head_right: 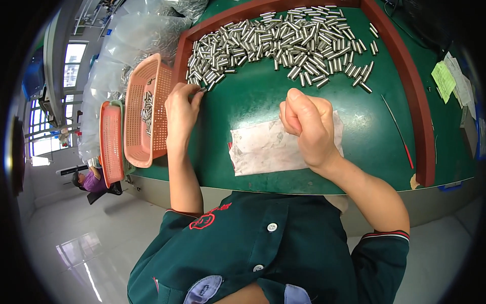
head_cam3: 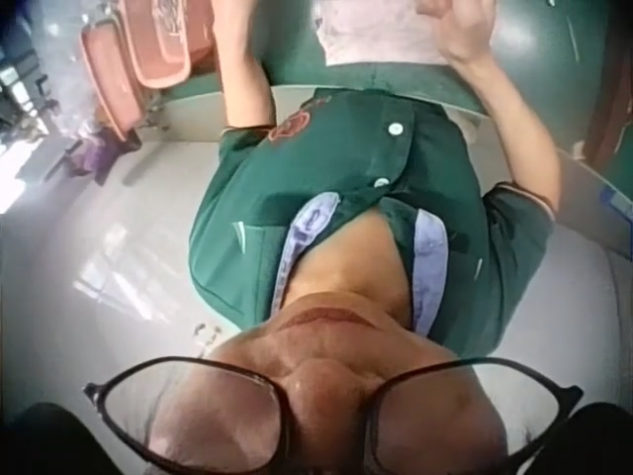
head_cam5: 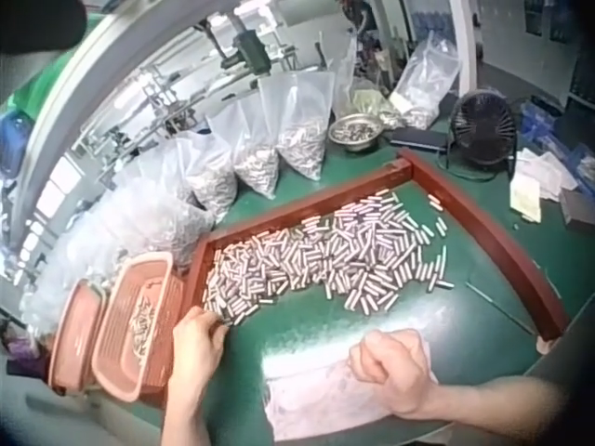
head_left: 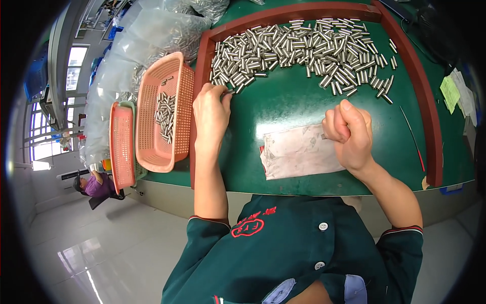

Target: Assembling small metal components at a factory workbench using a hand tool.

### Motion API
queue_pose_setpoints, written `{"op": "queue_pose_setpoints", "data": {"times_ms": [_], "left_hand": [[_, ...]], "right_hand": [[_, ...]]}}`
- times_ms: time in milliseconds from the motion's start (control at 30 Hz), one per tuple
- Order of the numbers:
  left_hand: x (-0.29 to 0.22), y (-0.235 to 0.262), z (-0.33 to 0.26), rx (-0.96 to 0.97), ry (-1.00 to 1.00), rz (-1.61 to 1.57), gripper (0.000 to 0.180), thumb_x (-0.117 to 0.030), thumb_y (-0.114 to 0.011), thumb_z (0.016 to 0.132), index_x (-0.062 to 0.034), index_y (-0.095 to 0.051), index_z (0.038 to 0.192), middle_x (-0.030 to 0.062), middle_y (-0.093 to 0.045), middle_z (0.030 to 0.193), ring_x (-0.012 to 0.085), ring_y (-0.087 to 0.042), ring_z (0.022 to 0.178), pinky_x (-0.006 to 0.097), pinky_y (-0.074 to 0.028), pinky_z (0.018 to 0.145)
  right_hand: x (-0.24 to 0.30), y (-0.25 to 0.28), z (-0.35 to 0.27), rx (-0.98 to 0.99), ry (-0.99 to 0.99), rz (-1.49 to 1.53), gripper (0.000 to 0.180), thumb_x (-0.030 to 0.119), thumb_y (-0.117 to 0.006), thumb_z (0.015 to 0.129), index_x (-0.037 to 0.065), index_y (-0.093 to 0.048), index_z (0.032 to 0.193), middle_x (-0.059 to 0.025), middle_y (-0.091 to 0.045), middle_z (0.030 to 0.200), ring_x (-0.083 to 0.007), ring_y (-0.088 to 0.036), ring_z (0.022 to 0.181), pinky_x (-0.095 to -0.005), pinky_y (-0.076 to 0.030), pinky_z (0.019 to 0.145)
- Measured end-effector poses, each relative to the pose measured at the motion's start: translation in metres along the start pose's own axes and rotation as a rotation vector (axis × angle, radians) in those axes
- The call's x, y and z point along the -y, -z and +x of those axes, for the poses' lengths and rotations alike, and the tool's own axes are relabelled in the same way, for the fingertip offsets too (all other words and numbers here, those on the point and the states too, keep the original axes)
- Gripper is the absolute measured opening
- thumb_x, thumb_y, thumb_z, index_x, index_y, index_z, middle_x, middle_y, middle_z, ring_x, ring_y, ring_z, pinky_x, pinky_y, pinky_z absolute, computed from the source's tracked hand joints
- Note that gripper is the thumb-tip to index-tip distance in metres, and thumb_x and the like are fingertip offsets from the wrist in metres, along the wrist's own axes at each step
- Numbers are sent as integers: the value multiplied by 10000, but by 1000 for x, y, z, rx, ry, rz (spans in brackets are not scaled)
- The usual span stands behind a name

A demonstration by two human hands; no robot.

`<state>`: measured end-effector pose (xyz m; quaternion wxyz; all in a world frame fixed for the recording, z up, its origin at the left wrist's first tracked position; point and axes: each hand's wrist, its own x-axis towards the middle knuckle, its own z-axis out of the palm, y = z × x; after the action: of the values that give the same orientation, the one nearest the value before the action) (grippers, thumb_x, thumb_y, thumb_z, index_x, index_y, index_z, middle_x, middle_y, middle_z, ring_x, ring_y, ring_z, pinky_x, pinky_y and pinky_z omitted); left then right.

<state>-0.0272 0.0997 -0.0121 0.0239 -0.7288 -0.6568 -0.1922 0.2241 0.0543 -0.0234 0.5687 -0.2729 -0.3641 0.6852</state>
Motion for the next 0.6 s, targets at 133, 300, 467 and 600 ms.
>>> {"op": "queue_pose_setpoints", "data": {"times_ms": [133, 300, 467, 600], "left_hand": [[2, -5, -1, 43, -25, 24, 114, -36, -644, 665, 8, -608, 763, 147, -560, 732, 333, -559, 669, 400, -440, 616], [-16, -1, -13, 190, -7, -162, 122, -20, -661, 650, 19, -591, 743, 128, -555, 698, 270, -563, 616, 347, -448, 578], [-59, -17, -26, 210, -116, -403, 118, -10, -659, 646, 5, -596, 744, 112, -553, 730, 277, -553, 644, 347, -439, 566], [-81, -23, -28, 255, -255, -434, 130, -17, -670, 662, -3, -607, 775, 75, -554, 739, 198, -563, 622, 284, -453, 553]], "right_hand": [[0, 1, 0, -10, -10, -4, 438, 199, -358, 883, 78, -268, 472, 14, -262, 435, -72, -218, 438, -242, -179, 424], [2, 0, 1, -55, -16, -20, 447, 216, -334, 890, 114, -252, 463, 20, -238, 418, -74, -151, 412, -255, -147, 413], [1, 0, 4, -52, -22, -6, 450, 223, -331, 894, 114, -258, 463, 20, -240, 415, -73, -151, 407, -254, -147, 410], [2, 0, 3, -82, -15, 1, 451, 228, -330, 896, 113, -263, 466, 19, -245, 416, -74, -159, 405, -251, -152, 408]]}}
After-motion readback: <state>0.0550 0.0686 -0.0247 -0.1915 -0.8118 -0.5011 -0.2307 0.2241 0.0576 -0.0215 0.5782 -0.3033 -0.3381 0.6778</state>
